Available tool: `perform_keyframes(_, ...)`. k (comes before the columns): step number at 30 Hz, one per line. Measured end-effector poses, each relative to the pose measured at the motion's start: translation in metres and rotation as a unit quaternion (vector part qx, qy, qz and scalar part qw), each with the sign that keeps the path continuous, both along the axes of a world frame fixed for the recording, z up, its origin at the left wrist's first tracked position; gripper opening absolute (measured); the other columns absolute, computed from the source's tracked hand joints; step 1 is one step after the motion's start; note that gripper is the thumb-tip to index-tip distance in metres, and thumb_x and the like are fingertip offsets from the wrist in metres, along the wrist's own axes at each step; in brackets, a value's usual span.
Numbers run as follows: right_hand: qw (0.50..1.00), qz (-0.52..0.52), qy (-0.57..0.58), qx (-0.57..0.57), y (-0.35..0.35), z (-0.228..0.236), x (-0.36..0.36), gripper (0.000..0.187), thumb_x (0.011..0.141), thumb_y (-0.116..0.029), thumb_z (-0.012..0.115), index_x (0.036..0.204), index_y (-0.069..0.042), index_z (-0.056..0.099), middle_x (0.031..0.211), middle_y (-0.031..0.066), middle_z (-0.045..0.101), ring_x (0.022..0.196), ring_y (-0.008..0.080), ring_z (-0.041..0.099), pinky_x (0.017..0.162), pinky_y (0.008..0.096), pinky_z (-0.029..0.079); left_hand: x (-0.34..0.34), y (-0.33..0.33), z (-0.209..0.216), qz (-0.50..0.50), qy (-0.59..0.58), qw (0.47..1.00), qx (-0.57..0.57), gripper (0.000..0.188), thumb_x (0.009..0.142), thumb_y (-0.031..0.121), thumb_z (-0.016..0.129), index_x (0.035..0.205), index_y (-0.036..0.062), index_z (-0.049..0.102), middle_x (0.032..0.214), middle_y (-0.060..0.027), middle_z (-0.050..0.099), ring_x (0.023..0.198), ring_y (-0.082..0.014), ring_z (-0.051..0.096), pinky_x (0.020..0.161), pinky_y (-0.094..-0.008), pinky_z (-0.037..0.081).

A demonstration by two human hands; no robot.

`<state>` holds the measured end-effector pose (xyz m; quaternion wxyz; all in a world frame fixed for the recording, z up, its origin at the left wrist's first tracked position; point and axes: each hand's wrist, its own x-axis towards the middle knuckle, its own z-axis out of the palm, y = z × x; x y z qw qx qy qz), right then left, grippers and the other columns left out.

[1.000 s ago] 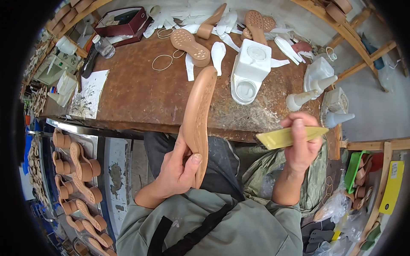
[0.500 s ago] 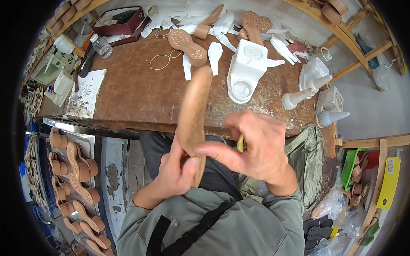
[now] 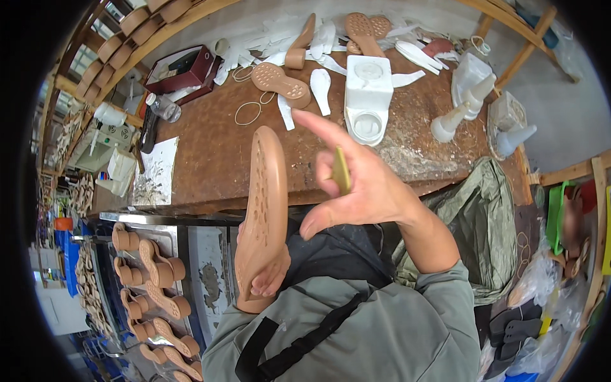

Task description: The person applies a dark adhesive to the bottom of several brown shoe soles using a small brush. They repeatedly dip the brush into a container and spread the glue across the textured surface of each sole, then place the treated soles onto a metal tray.

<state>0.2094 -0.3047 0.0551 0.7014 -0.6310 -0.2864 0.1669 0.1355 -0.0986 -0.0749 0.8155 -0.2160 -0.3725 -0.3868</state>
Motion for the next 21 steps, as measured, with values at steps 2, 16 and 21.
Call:
perform_keyframes(2, 0.999, 0.012, -0.032, -0.031, 0.001, 0.004, -0.003, 0.127, 0.046, -0.023, 0.094, 0.146, -0.002, 0.019, 0.066, -0.0076, 0.040, 0.059, 0.0028, 0.035, 0.053, 0.0172, 0.029, -0.003, -0.001, 0.003, -0.017, 0.023, 1.000, -0.005, 0.062, 0.091, 0.015, 0.050, 0.144, 0.0034, 0.020, 0.106, -0.0394, 0.053, 0.082, -0.0441, 0.062, 0.072, -0.0536, 0.048)
perform_keyframes(16, 0.998, 0.024, -0.059, -0.028, -0.005, 0.011, -0.007, 0.098, 0.061, -0.011, 0.086, 0.142, -0.003, 0.032, 0.062, -0.0087, 0.040, 0.055, 0.0020, 0.037, 0.051, 0.0181, 0.029, -0.026, 0.012, 0.023, 0.071, 0.111, 0.974, 0.183, 0.058, 0.095, 0.038, 0.033, 0.140, 0.0023, 0.029, 0.091, -0.0370, 0.057, 0.063, -0.0438, 0.060, 0.057, -0.0523, 0.047)
perform_keyframes(21, 0.998, -0.027, -0.023, 0.046, -0.004, 0.003, 0.007, 0.068, 0.075, -0.017, 0.078, 0.132, 0.002, 0.046, 0.058, -0.0076, 0.044, 0.050, 0.0025, 0.042, 0.044, 0.0185, 0.033, -0.028, 0.010, 0.025, 0.098, 0.142, 0.959, 0.226, 0.065, 0.095, 0.048, 0.025, 0.140, 0.0023, 0.032, 0.086, -0.0375, 0.058, 0.055, -0.0431, 0.057, 0.049, -0.0488, 0.044)
